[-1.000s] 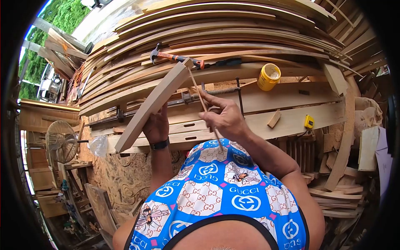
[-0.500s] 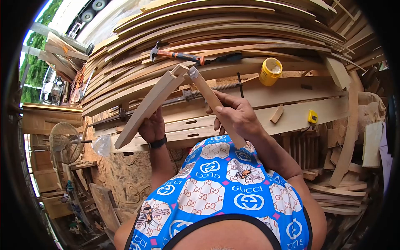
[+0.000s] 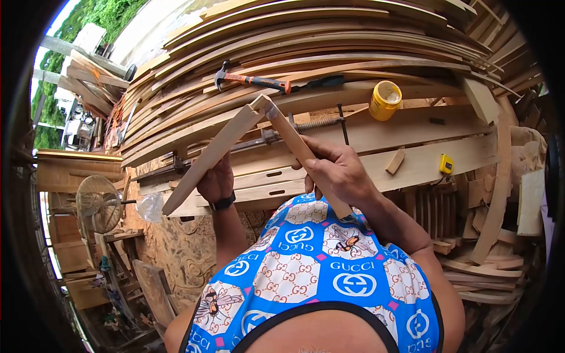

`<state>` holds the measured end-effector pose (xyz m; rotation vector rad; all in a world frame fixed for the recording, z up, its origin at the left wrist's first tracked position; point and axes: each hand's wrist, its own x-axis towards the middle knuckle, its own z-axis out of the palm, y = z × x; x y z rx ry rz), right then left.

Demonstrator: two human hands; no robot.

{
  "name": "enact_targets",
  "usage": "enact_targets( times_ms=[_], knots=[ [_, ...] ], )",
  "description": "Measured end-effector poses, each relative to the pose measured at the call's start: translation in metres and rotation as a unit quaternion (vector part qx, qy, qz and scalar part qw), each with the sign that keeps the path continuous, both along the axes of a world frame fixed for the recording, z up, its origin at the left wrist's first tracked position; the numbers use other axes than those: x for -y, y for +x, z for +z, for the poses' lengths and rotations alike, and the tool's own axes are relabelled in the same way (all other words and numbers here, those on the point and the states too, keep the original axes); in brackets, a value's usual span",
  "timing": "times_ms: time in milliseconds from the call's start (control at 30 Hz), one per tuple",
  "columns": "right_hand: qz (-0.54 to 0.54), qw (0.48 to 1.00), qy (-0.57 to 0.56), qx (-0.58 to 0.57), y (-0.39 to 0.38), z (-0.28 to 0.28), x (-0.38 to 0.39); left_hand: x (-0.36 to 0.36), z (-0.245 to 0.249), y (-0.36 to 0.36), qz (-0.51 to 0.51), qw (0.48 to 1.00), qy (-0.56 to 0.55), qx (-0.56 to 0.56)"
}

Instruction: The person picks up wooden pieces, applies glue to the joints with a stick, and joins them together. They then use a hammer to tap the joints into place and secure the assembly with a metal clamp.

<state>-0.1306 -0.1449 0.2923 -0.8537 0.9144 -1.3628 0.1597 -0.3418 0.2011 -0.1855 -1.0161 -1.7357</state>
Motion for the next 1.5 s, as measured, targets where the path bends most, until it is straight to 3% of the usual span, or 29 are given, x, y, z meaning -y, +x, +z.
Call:
enact_targets(
  times_ms=[500,633,700,900,1000,1100,1167,1400,1500],
  knots=[
    [-0.046,0.993,-0.058,-0.093,0.006,0.004,-0.012,0.005,0.003,0.006,0.027,0.993,-0.095,0.060],
    [-0.053,0.994,-0.064,-0.064,0.007,0.004,-0.016,0.007,-0.006,0.007,0.008,0.995,-0.094,0.021],
    [-0.057,0.996,-0.067,-0.023,0.007,0.000,-0.016,0.004,-0.010,0.010,0.004,1.000,-0.014,-0.020],
    [-0.057,0.994,-0.039,-0.089,0.005,-0.005,-0.007,0.003,-0.005,0.007,-0.045,0.996,0.029,-0.072],
    [-0.075,0.986,-0.077,-0.128,0.009,-0.011,-0.002,0.002,-0.003,0.004,-0.066,0.994,0.022,-0.087],
    [-0.093,0.977,-0.086,-0.172,0.010,-0.015,0.002,-0.003,0.003,0.004,-0.026,0.995,0.078,-0.058],
    [-0.125,0.953,-0.127,-0.247,0.009,-0.016,0.003,-0.003,0.002,0.004,-0.028,0.996,0.068,-0.054],
    [-0.137,0.918,-0.171,-0.330,0.001,-0.011,0.001,0.004,-0.009,0.010,-0.076,0.993,0.028,-0.091],
    [-0.089,0.928,-0.122,-0.339,-0.010,-0.008,-0.002,0.004,-0.013,0.024,-0.013,0.995,0.082,-0.050]
  ],
)
